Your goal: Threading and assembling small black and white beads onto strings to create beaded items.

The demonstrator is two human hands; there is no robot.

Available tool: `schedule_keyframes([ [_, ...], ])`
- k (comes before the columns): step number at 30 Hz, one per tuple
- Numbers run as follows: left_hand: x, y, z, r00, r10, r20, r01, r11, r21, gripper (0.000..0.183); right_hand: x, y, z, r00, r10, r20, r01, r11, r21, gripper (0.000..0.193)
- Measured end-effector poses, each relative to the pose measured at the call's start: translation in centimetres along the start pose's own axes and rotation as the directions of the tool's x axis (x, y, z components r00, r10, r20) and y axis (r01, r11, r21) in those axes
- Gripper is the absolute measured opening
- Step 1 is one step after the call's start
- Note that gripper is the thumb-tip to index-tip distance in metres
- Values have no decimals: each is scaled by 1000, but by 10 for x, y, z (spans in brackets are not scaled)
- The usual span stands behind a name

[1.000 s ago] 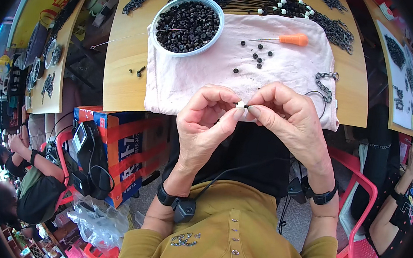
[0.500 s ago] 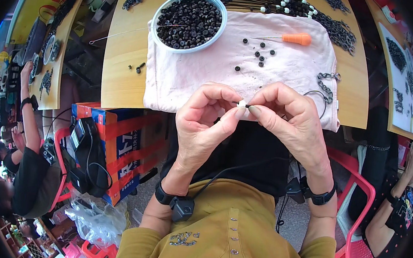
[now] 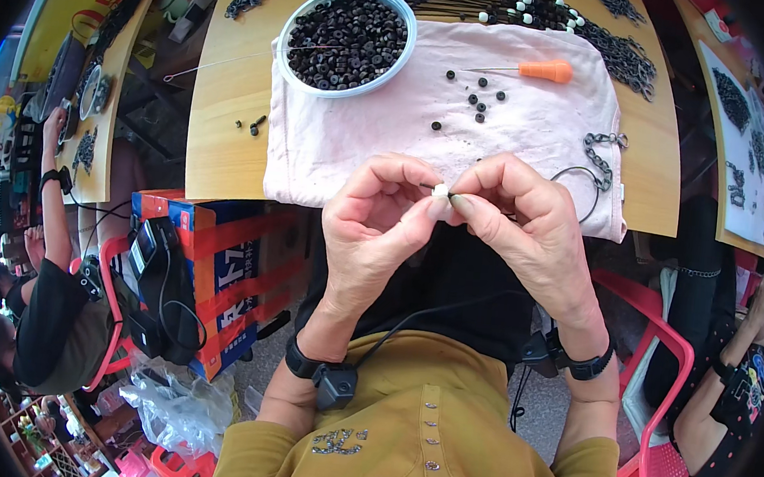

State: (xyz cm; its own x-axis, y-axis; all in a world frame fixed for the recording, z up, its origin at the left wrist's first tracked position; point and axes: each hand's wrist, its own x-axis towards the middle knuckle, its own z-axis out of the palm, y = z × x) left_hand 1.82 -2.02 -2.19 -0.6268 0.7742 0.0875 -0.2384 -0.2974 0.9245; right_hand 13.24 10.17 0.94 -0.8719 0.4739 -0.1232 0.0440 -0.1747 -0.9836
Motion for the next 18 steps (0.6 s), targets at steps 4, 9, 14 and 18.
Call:
schedule_keyframes([
  [4, 2, 0, 1, 999, -19, -39, 15, 996, -91, 18, 1, -3, 5, 983, -169, -76, 151, 969, -194, 7],
  [9, 4, 1, 0, 1000, -7, -15, 6, 997, -82, 22, 5, 5, -2, 940, -341, -34, 300, 868, -396, 7],
  [14, 4, 3, 0, 999, -29, -28, 28, 999, -32, 24, 5, 1, -1, 978, -205, -41, 185, 940, -285, 7],
  [18, 4, 0, -2, 1000, -11, -28, 11, 1000, -15, 20, 6, 4, 4, 952, -295, -88, 246, 901, -358, 10],
])
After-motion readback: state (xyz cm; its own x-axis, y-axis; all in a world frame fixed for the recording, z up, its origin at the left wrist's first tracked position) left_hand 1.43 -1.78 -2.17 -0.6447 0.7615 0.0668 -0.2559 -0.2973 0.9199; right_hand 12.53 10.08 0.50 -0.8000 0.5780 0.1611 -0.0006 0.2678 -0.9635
